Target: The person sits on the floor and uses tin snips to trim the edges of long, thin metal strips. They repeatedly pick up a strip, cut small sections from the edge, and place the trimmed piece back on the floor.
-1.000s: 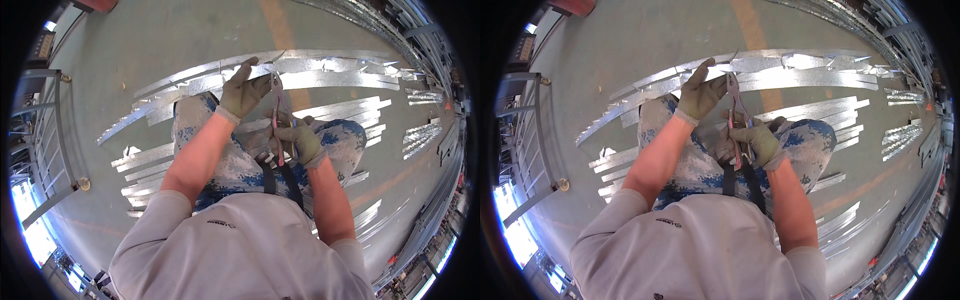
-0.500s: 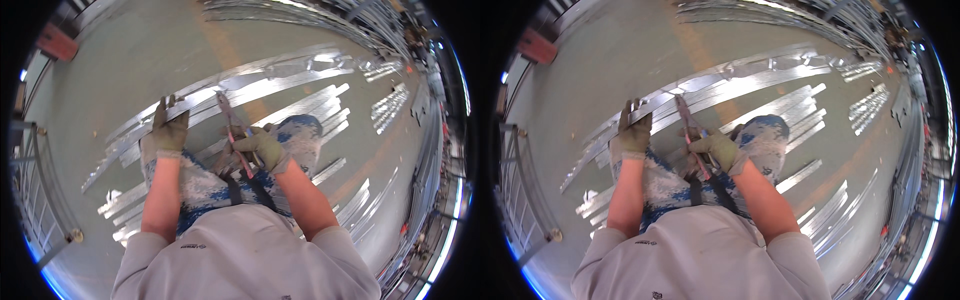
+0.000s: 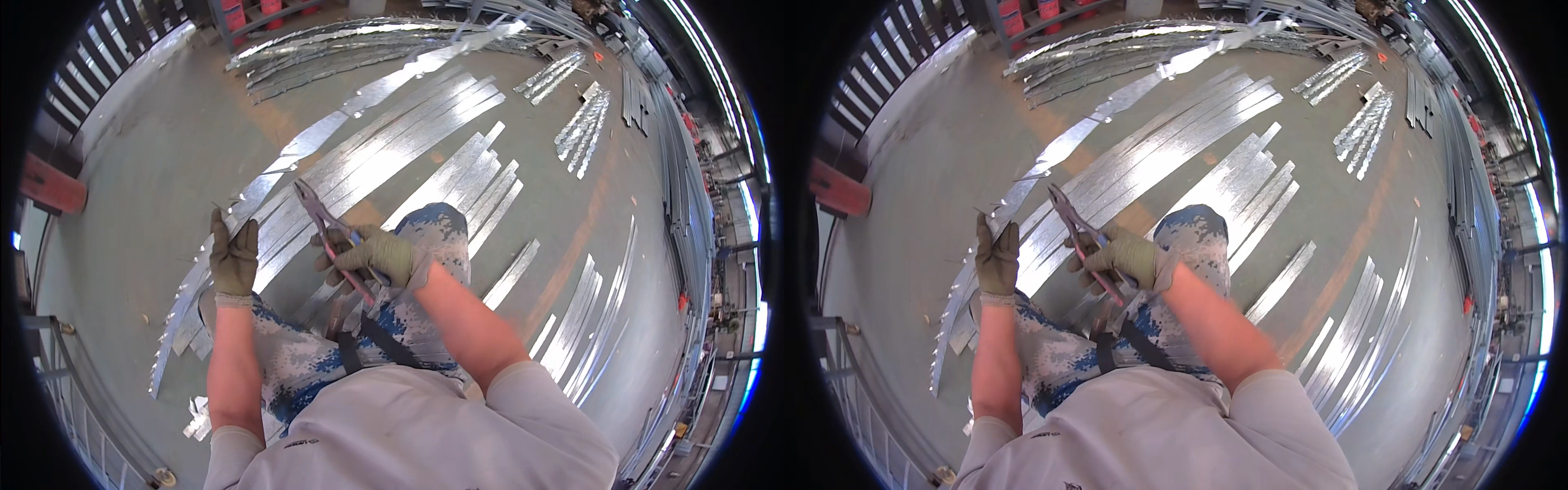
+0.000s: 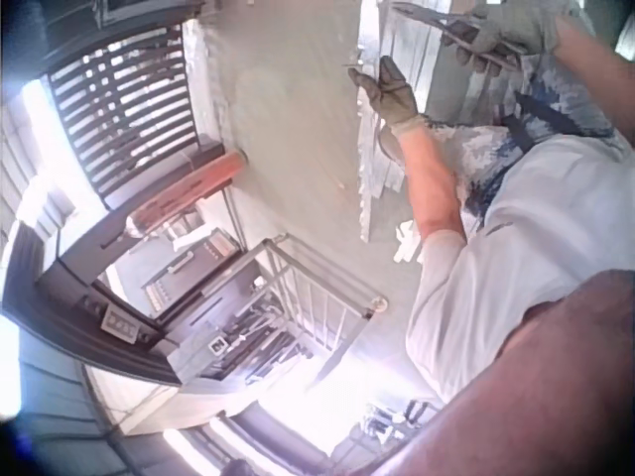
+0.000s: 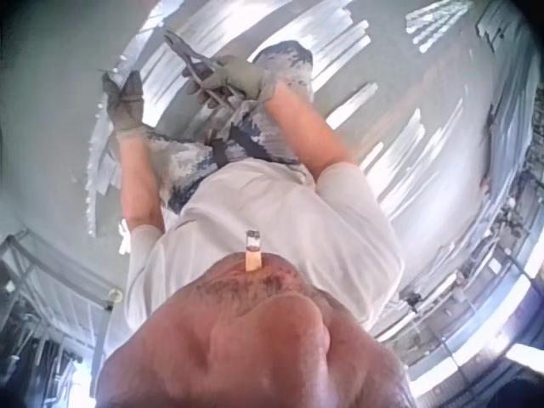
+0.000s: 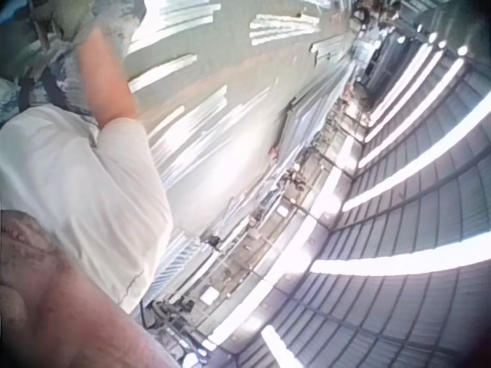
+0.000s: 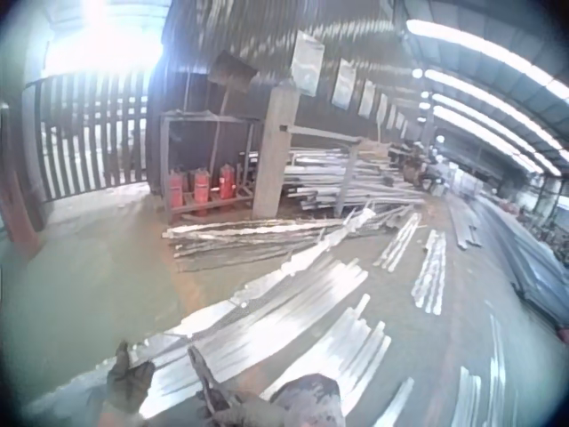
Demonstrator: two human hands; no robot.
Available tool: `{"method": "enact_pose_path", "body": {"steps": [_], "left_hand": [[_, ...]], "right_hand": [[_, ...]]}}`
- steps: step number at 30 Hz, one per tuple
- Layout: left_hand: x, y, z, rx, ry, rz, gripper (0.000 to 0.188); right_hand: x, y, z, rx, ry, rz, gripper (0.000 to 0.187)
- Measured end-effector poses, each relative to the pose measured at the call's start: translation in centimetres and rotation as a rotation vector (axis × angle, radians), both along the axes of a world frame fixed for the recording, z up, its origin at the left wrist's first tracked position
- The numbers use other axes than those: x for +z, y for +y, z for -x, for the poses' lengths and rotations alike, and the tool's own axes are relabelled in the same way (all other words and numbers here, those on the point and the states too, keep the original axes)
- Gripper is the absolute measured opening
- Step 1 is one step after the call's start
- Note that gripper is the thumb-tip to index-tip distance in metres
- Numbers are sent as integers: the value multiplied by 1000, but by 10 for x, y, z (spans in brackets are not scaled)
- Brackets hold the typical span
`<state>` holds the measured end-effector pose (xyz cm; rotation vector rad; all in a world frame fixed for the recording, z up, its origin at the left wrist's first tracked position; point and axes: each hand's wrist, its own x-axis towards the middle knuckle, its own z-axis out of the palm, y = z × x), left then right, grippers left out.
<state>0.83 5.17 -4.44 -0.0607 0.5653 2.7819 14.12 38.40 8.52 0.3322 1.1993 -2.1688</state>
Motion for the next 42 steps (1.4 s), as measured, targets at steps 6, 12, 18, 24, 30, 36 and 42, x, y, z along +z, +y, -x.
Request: {"method": "enact_pose_path", "body": {"steps": [6,12,18,24,30,36,42], "left_hand": [[12,-14,35,-72,101,-20,42],[2,-20,58,-78,148,-57,45],[-17,-35,60,18,105,-5,44],[-10,1,52,-49,-121,-54,41],[-3,16,29,-18,-310,-87,46],[7,30,26,-79,-487,54,48],[10,45,74,-156,-546,135,55]], "right_hand": [[-35,15,-29,-89,-97,64,61],[-69,16,-29,-197,-112,81,66],[-79,4,-12,-117,-237,-65,70],[-112,-9,15,-132,-383,-96,74],[-152,-28,45,-165,-489,-32,59],[-144,-47,74,-129,-529,-55,62],[-123,-48,84,-153,-538,-81,63]]}}
